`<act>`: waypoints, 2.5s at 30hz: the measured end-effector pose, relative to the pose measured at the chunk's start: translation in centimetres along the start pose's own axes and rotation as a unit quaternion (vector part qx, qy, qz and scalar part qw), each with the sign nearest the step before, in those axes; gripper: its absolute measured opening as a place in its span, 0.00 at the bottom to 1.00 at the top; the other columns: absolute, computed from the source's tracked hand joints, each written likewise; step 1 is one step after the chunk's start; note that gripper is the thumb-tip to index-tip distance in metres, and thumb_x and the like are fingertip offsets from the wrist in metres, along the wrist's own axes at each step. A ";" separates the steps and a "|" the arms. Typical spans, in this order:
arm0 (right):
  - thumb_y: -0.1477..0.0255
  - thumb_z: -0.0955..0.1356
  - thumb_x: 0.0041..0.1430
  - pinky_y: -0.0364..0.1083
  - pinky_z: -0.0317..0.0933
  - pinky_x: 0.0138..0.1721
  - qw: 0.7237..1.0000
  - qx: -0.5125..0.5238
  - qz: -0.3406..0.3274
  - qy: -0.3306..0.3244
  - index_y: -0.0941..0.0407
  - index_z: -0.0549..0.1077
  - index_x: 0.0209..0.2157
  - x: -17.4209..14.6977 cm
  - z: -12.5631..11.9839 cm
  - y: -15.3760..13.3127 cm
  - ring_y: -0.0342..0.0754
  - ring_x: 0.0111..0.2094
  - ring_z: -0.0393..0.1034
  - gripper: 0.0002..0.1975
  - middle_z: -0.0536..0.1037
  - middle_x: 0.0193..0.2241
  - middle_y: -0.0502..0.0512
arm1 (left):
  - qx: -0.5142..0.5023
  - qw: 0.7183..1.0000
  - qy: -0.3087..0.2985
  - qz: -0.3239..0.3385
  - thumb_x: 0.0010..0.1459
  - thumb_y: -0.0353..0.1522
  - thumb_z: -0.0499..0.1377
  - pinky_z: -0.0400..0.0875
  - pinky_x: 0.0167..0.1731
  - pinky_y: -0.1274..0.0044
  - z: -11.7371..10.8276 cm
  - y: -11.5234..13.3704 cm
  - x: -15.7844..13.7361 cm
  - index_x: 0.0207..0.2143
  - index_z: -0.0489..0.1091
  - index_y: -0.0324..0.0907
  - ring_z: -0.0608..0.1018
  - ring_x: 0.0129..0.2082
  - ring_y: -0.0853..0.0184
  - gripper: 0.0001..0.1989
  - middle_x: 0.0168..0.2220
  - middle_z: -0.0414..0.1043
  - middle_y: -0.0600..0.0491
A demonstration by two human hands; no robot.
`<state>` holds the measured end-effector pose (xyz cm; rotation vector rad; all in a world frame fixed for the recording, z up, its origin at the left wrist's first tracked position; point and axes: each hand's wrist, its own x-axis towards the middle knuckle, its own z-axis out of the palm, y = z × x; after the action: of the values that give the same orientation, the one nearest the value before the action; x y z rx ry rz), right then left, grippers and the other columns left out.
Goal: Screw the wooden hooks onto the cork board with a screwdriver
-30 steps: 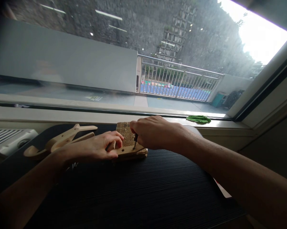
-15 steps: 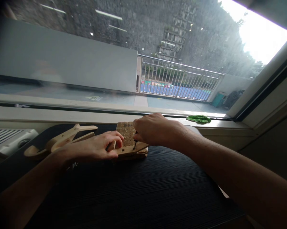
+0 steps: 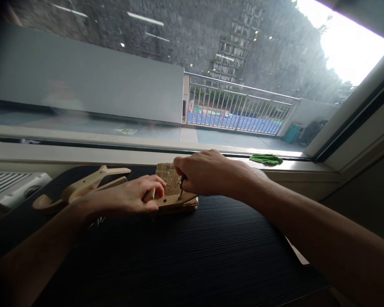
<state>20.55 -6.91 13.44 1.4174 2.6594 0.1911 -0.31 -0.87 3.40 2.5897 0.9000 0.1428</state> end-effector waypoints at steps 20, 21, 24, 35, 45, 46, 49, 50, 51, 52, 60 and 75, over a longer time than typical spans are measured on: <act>0.60 0.60 0.58 0.42 0.43 0.22 0.999 -0.045 0.022 0.006 0.57 0.73 0.28 0.8 -0.5 -0.3 0.43 0.23 0.62 0.18 0.74 0.23 0.53 | -0.009 1.000 0.005 0.007 0.50 0.34 0.54 0.62 0.39 0.78 -0.4 0.9 -0.5 0.33 0.69 0.42 0.68 0.41 0.66 0.08 0.41 0.66 0.54; 0.59 0.59 0.58 0.42 0.44 0.23 0.998 -0.047 0.028 0.004 0.57 0.73 0.27 0.9 -0.4 -0.4 0.43 0.23 0.62 0.19 0.74 0.23 0.53 | -0.012 1.000 0.004 0.007 0.50 0.34 0.54 0.62 0.39 0.78 -0.4 0.8 -0.5 0.33 0.69 0.42 0.68 0.40 0.66 0.08 0.40 0.66 0.54; 0.58 0.56 0.60 0.43 0.45 0.24 0.998 -0.047 0.048 0.012 0.57 0.73 0.24 1.1 0.0 -0.4 0.43 0.22 0.63 0.23 0.73 0.21 0.54 | -0.018 1.000 0.000 0.008 0.50 0.33 0.55 0.61 0.40 0.77 -0.3 0.6 -0.4 0.33 0.69 0.43 0.68 0.40 0.66 0.08 0.41 0.65 0.54; 0.67 0.63 0.54 0.41 0.45 0.25 0.999 0.018 0.004 0.039 0.52 0.69 0.42 -0.4 -0.3 0.5 0.42 0.25 0.63 0.14 0.75 0.29 0.50 | -0.019 1.000 -0.001 0.019 0.51 0.33 0.54 0.61 0.39 0.78 -0.2 0.4 -0.4 0.33 0.68 0.42 0.68 0.40 0.67 0.07 0.41 0.64 0.54; 0.67 0.62 0.55 0.42 0.44 0.25 0.999 0.014 0.006 0.035 0.51 0.75 0.36 -0.1 -0.4 1.1 0.41 0.24 0.61 0.11 0.75 0.25 0.49 | -0.019 1.000 0.000 0.008 0.50 0.34 0.55 0.61 0.40 0.77 -0.2 0.4 -0.3 0.32 0.68 0.42 0.68 0.41 0.65 0.07 0.42 0.64 0.54; 0.66 0.62 0.55 0.42 0.43 0.24 0.999 0.013 0.006 0.038 0.51 0.75 0.35 -0.1 -0.4 1.0 0.41 0.23 0.60 0.11 0.74 0.24 0.49 | -0.019 1.000 -0.001 0.009 0.50 0.34 0.55 0.61 0.39 0.77 -0.3 0.5 -0.3 0.32 0.68 0.42 0.68 0.41 0.66 0.07 0.42 0.65 0.54; 0.61 0.62 0.56 0.42 0.43 0.23 0.999 0.001 0.013 0.049 0.53 0.75 0.32 0.1 -0.4 0.8 0.40 0.21 0.58 0.14 0.73 0.21 0.49 | -0.016 1.000 -0.006 0.014 0.50 0.33 0.55 0.61 0.39 0.78 -0.4 0.6 -0.4 0.32 0.68 0.42 0.68 0.40 0.66 0.07 0.41 0.65 0.54; 0.60 0.61 0.56 0.42 0.43 0.23 0.999 -0.007 0.015 0.051 0.53 0.75 0.31 0.1 -0.5 0.7 0.40 0.21 0.58 0.15 0.72 0.21 0.49 | -0.015 1.000 -0.007 0.015 0.50 0.33 0.55 0.61 0.39 0.78 -0.5 0.6 -0.4 0.32 0.68 0.42 0.68 0.40 0.66 0.07 0.41 0.65 0.54; 0.59 0.61 0.56 0.42 0.43 0.23 0.998 -0.015 0.017 0.050 0.54 0.75 0.29 0.2 -0.5 0.6 0.40 0.21 0.58 0.16 0.72 0.20 0.50 | -0.013 1.000 -0.007 0.017 0.50 0.33 0.55 0.61 0.39 0.78 -0.5 0.7 -0.4 0.32 0.68 0.42 0.68 0.40 0.66 0.07 0.41 0.65 0.54; 0.59 0.61 0.56 0.42 0.43 0.23 0.998 -0.024 0.019 0.048 0.55 0.75 0.28 0.3 -0.5 0.5 0.41 0.21 0.58 0.17 0.72 0.20 0.50 | -0.012 1.000 -0.005 0.019 0.50 0.33 0.55 0.60 0.39 0.77 -0.5 0.7 -0.5 0.32 0.68 0.42 0.68 0.40 0.66 0.07 0.41 0.65 0.54; 0.58 0.58 0.58 0.42 0.43 0.23 0.995 -0.038 0.082 0.036 0.56 0.73 0.26 0.8 -0.4 -0.2 0.41 0.19 0.56 0.20 0.72 0.20 0.52 | -0.007 1.000 0.002 0.019 0.50 0.35 0.55 0.61 0.41 0.77 -0.2 0.2 -0.4 0.32 0.68 0.42 0.68 0.40 0.66 0.08 0.41 0.65 0.53; 0.67 0.59 0.59 0.41 0.44 0.24 0.997 0.065 -0.022 0.042 0.51 0.71 0.41 -0.4 0.3 1.2 0.39 0.23 0.59 0.13 0.74 0.27 0.49 | -0.005 1.000 -0.005 0.004 0.49 0.36 0.55 0.61 0.41 0.78 0.0 0.1 0.0 0.32 0.69 0.44 0.68 0.41 0.67 0.08 0.41 0.65 0.54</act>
<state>21.78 -6.61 13.39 1.4142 2.8161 0.0757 -0.28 -0.95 3.43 2.5831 0.8837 0.1355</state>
